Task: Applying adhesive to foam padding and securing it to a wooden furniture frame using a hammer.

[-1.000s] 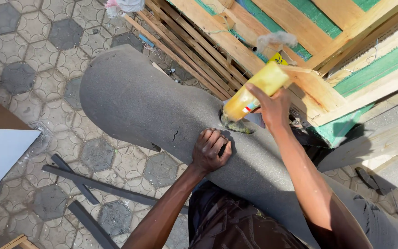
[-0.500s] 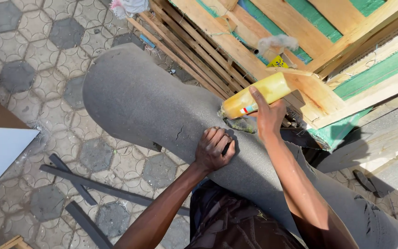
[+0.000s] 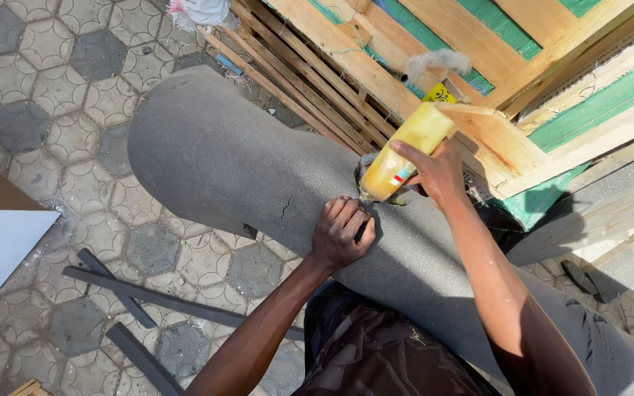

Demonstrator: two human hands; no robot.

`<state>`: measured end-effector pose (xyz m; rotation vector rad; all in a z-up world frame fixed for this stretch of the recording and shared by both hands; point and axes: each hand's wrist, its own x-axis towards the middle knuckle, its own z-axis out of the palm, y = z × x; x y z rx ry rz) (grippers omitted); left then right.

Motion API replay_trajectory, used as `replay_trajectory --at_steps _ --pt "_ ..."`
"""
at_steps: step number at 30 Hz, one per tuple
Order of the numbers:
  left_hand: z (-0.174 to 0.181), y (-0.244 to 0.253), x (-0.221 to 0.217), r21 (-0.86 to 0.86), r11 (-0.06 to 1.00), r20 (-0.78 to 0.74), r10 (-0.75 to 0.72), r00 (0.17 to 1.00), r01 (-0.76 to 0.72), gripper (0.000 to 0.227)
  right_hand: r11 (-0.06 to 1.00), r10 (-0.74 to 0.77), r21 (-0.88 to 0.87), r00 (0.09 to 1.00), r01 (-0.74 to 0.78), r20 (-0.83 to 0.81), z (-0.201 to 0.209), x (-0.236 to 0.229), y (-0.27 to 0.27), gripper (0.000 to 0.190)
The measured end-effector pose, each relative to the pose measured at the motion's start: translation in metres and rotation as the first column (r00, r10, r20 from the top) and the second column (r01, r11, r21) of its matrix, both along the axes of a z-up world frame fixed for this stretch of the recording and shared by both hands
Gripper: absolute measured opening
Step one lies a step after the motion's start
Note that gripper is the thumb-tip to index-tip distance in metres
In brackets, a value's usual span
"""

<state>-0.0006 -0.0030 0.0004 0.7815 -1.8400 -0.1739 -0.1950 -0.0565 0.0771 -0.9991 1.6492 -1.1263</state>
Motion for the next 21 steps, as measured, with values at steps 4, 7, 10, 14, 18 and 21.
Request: replay_trajectory --at_steps 4,7,10,14,18,21 --pt "-0.001 0.003 0.001 -0.008 1.0 0.013 -0.001 1.0 0.001 0.016 1.0 -0.01 0.015 1.0 0.01 0.005 -0.005 -0.015 -0.02 0.058" --pt "0.001 0.008 0.006 0.006 1.0 0.018 0.011 1.0 -0.011 0.016 0.996 -0.002 0.089 1.0 0.003 -0.013 -0.002 -0.004 -0.02 0.063" --pt "-0.001 0.006 0.005 -0.017 1.0 0.022 0.014 1.0 -0.014 0.015 0.987 0.104 0.133 0.991 -0.092 -0.086 0.006 -0.012 -0.032 0.063" --pt "-0.002 0.007 0.004 0.004 1.0 -0.013 0.024 1.0 -0.024 0.016 0.982 0.152 0.143 0.97 -0.125 -0.191 -0.002 -0.024 -0.032 0.057" --pt "-0.003 0.008 0.001 0.002 1.0 -0.001 0.014 1.0 -0.014 0.014 0.978 0.172 0.164 0.937 -0.126 -0.306 0.025 -0.031 -0.029 0.051" --pt "-0.007 0.005 0.001 0.0 1.0 -0.004 0.019 1.0 -0.019 0.015 0.974 0.214 0.168 0.854 -0.15 -0.474 -0.006 -0.042 -0.028 0.043"
